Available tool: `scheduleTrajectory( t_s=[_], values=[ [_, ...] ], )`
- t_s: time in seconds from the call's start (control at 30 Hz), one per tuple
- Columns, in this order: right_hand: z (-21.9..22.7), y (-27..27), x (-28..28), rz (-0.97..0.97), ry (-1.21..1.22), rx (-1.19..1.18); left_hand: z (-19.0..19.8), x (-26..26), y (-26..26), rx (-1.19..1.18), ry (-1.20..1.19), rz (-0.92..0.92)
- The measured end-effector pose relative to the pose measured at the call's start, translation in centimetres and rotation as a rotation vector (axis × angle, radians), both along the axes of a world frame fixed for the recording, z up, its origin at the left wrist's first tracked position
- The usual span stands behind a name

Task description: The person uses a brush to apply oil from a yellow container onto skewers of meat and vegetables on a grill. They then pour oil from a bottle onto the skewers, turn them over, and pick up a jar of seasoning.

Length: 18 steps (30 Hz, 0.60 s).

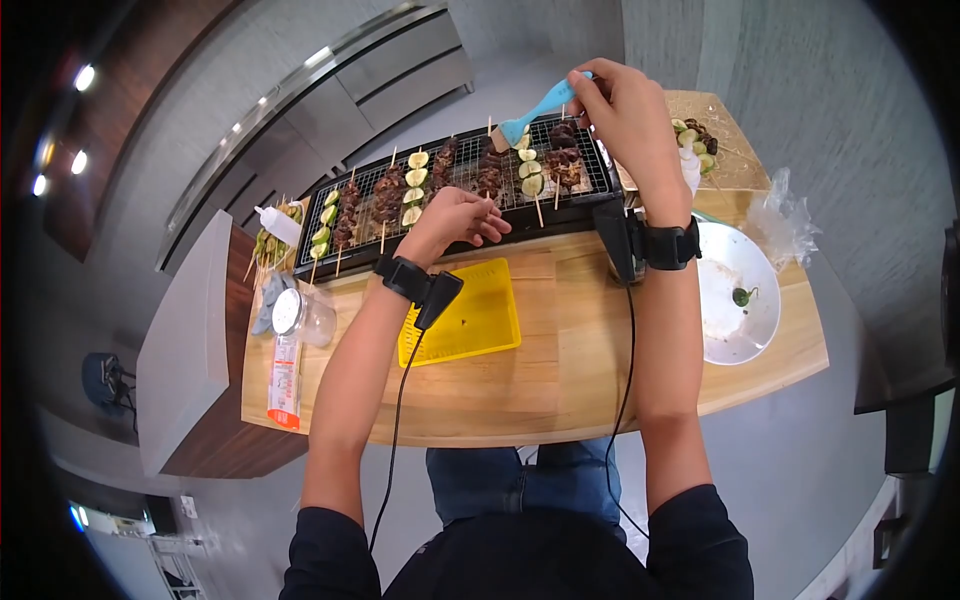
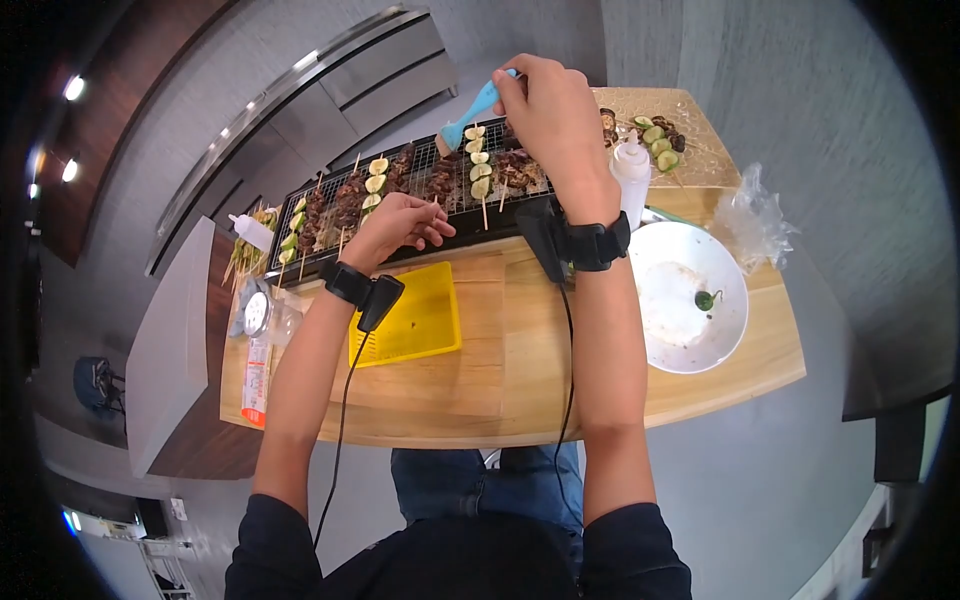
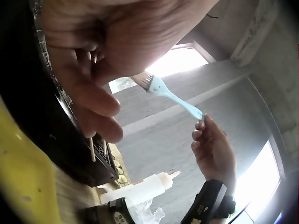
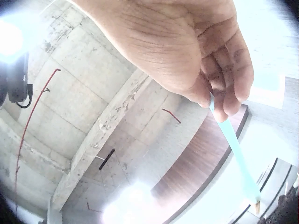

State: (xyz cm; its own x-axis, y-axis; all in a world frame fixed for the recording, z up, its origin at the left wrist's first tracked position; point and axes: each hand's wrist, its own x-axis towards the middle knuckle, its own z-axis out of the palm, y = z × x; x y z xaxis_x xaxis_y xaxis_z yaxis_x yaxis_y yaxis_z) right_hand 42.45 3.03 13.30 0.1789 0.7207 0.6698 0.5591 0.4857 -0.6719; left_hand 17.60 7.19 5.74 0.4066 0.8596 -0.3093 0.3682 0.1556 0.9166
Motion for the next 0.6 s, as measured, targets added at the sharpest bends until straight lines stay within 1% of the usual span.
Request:
scheduleTrajectory(
  t_s=[0.07, 0.17, 0.23, 0.33, 0.4, 0.47, 0.6],
  values=[
    [0.0, 0.0, -0.2, 0.014, 0.013, -0.020, 0.1, -0.6, -0.1, 0.004, 0.076, 0.005],
    [-0.1, 0.2, -0.5, 0.010, -0.005, -0.021, 0.2, -0.7, -0.3, 0.006, 0.095, 0.008],
    [-0.1, 0.2, -0.7, -0.015, -0.065, 0.025, 0.1, -0.7, -0.3, 0.009, 0.097, 0.011],
    [0.0, 0.1, -0.7, -0.021, -0.081, -0.005, 0.3, -0.5, -0.3, 0.008, 0.123, 0.016],
    [-0.1, 0.2, -0.7, -0.013, -0.073, 0.006, 0.5, -0.4, -0.5, 0.001, 0.144, 0.020],
    [-0.2, 0.3, -0.6, -0.003, -0.064, 0.018, 0.6, -0.3, -0.7, 0.042, 0.217, 0.006],
    [-0.2, 0.3, -0.7, 0.012, -0.042, -0.003, 1.9, -0.6, -1.7, 0.047, 0.285, 0.023]
  ],
)
